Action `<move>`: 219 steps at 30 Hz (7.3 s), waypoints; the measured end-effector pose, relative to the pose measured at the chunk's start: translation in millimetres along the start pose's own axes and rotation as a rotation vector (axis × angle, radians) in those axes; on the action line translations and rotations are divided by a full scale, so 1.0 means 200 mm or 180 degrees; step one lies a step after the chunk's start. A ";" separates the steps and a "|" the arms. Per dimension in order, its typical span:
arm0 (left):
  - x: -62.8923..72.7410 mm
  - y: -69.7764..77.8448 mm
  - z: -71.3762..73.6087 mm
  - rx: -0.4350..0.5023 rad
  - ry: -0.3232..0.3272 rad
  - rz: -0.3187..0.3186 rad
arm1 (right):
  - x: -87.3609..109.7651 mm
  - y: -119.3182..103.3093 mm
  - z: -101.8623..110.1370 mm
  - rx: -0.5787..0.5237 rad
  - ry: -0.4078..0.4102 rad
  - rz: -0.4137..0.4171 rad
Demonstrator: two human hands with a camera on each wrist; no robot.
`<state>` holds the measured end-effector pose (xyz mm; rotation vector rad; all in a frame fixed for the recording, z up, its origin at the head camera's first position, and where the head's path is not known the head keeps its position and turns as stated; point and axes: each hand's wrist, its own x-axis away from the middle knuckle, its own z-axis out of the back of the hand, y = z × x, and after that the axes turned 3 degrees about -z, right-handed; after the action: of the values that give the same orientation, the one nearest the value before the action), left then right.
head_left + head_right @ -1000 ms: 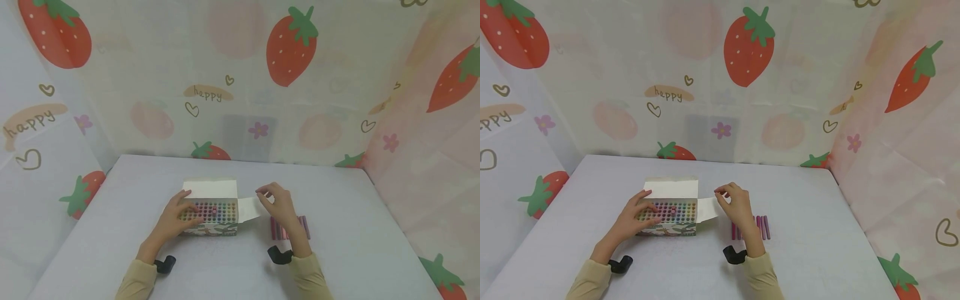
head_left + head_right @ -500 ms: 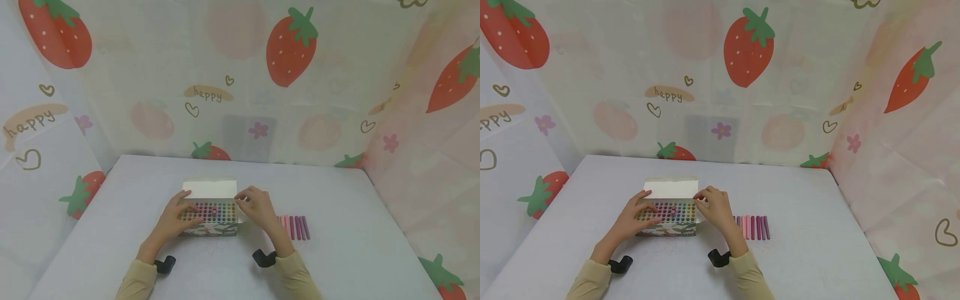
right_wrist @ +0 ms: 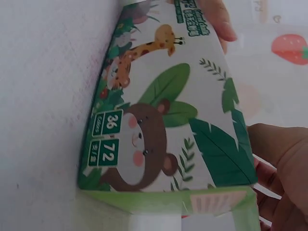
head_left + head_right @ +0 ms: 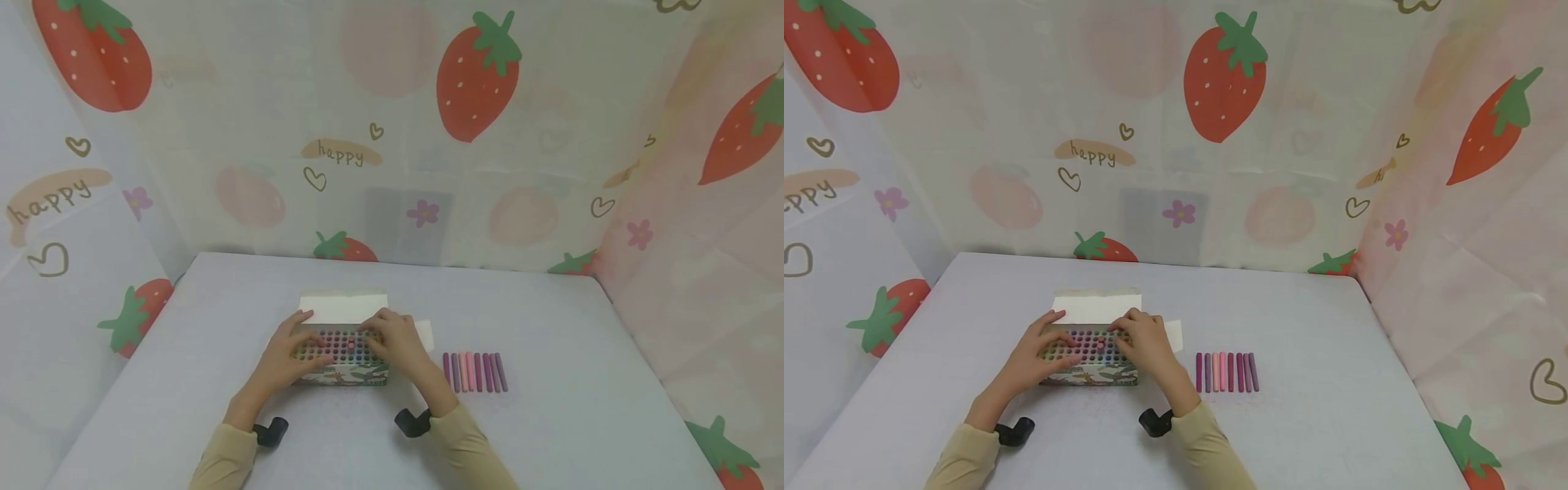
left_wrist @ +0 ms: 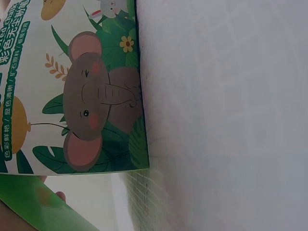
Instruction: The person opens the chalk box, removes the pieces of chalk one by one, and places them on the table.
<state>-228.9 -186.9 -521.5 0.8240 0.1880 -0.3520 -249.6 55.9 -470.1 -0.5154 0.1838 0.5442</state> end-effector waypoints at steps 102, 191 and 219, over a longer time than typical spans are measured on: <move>0.00 0.02 0.00 -0.0063 0.0023 -0.0020 | 0.14 0.25 0.34 -0.0547 0.1399 -0.0026; 0.00 -0.01 0.00 -0.0041 -0.0017 0.0023 | 0.63 0.84 0.40 0.0394 0.0039 -0.2299; 0.01 0.00 0.00 0.0022 0.0031 0.0012 | 0.63 0.84 0.38 0.0416 0.0149 -0.2203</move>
<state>-227.7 -187.7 -521.3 0.8329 0.1943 -0.3454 -230.6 275.0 -512.5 -0.4299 0.0749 -0.1544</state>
